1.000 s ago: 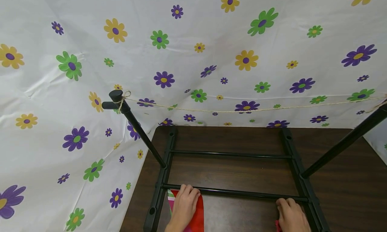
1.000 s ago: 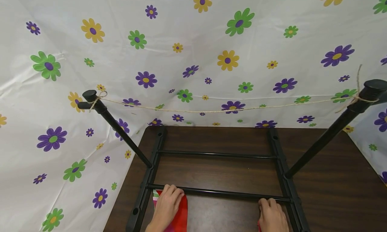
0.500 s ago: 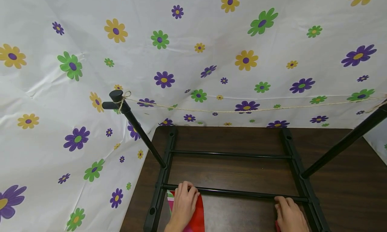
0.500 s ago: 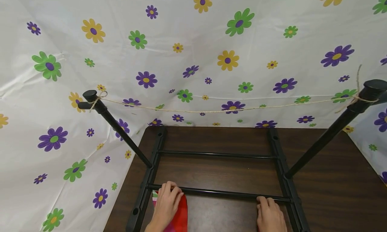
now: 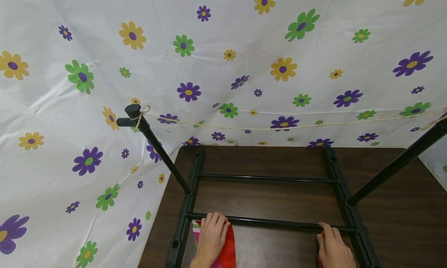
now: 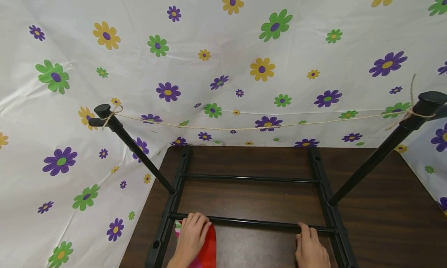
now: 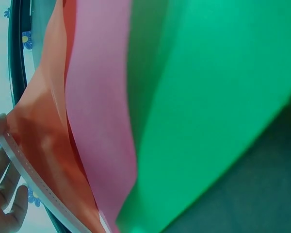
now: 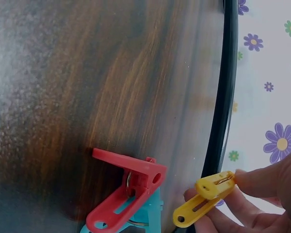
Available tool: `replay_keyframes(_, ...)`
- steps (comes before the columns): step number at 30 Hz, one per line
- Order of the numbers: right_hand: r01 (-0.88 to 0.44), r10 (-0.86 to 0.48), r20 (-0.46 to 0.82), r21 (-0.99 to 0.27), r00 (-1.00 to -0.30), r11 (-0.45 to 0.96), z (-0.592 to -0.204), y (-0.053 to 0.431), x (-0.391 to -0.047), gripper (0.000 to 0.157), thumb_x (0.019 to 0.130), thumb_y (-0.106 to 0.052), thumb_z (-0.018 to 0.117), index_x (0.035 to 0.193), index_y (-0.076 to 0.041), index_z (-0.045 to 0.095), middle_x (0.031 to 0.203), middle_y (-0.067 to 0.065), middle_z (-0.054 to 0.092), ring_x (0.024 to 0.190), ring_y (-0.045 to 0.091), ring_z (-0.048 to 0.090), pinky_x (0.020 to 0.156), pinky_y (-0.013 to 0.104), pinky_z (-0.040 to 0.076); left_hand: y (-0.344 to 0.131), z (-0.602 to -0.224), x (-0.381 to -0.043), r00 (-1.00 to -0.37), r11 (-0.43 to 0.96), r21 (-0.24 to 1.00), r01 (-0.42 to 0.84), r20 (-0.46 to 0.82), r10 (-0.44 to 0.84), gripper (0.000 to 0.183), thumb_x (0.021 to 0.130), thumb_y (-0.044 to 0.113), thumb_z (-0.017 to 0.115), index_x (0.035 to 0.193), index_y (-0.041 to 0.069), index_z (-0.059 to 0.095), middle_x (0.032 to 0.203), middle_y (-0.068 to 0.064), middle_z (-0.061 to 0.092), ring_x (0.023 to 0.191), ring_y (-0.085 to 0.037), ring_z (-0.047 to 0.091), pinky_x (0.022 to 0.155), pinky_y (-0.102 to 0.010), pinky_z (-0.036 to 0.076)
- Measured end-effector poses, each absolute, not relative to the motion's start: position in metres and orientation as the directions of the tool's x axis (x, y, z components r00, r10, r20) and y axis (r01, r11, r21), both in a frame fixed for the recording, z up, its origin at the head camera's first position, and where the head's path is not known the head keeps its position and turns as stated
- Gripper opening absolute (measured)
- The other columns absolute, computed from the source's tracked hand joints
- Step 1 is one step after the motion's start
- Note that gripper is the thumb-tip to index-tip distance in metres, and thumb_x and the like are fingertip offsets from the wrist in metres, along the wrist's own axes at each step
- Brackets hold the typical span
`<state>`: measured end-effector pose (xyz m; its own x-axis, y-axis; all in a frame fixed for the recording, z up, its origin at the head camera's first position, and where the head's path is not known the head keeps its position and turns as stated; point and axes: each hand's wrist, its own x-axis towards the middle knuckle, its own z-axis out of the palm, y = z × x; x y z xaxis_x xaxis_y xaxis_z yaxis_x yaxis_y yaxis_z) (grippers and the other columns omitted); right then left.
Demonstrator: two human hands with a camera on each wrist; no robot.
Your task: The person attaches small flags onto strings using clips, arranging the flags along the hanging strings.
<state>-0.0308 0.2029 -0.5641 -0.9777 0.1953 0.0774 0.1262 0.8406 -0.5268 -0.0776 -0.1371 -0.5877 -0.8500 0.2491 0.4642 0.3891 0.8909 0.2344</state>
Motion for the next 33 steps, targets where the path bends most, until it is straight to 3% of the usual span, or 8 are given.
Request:
replay_keyframes(6, 0.110, 0.219, 0.148, -0.529, -0.964, 0.842, -0.566, 0.201, -0.030, 0.029, 0.094, 0.002, 0.068, 0.121, 0.009, 0.058, 0.087, 0.015, 0.059, 0.056, 0.019, 0.052, 0.047, 0.041, 0.044, -0.137, -0.587, -0.077, -0.856, 0.899, 0.227, 0.376, 0.457, 0.243, 0.016, 0.089, 0.022, 0.083, 0.089, 0.021, 0.067, 0.087, 0.008, 0.065, 0.087, -0.015, 0.053, 0.076, -0.035, 0.044)
replay_keyframes(23, 0.194, 0.263, 0.043, -0.565, -0.964, 0.802, -0.559, 0.198, -0.033, 0.025, 0.103, 0.003, 0.054, 0.127, 0.011, 0.054, 0.090, 0.025, 0.060, 0.056, 0.024, 0.054, 0.050, 0.043, 0.046, -0.137, -0.587, -0.080, -0.799, 0.861, 0.242, 0.447, 0.541, 0.262, 0.018, 0.087, 0.017, 0.084, 0.089, 0.019, 0.066, 0.083, 0.009, 0.066, 0.075, -0.011, 0.056, 0.065, -0.025, 0.041)
replay_keyframes(29, 0.204, 0.259, 0.019, -0.561, -0.966, 0.802, -0.555, 0.199, -0.033, 0.026, 0.105, -0.005, 0.054, 0.125, 0.012, 0.055, 0.087, 0.021, 0.064, 0.063, 0.031, 0.062, 0.058, 0.052, 0.052, -0.137, -0.587, -0.081, -0.801, 0.862, 0.237, 0.448, 0.535, 0.269, 0.019, 0.087, 0.017, 0.084, 0.090, 0.019, 0.066, 0.081, 0.009, 0.066, 0.072, -0.011, 0.059, 0.064, -0.023, 0.041)
replay_keyframes(33, 0.211, 0.275, 0.042, -0.536, -0.960, 0.818, -0.555, 0.200, -0.032, 0.025, 0.105, -0.010, 0.057, 0.114, 0.012, 0.061, 0.075, 0.011, 0.063, 0.060, 0.029, 0.062, 0.057, 0.052, 0.052, -0.137, -0.587, -0.081, -0.807, 0.864, 0.241, 0.442, 0.527, 0.266, 0.018, 0.087, 0.017, 0.084, 0.090, 0.019, 0.066, 0.082, 0.009, 0.067, 0.072, -0.011, 0.060, 0.064, -0.024, 0.042)
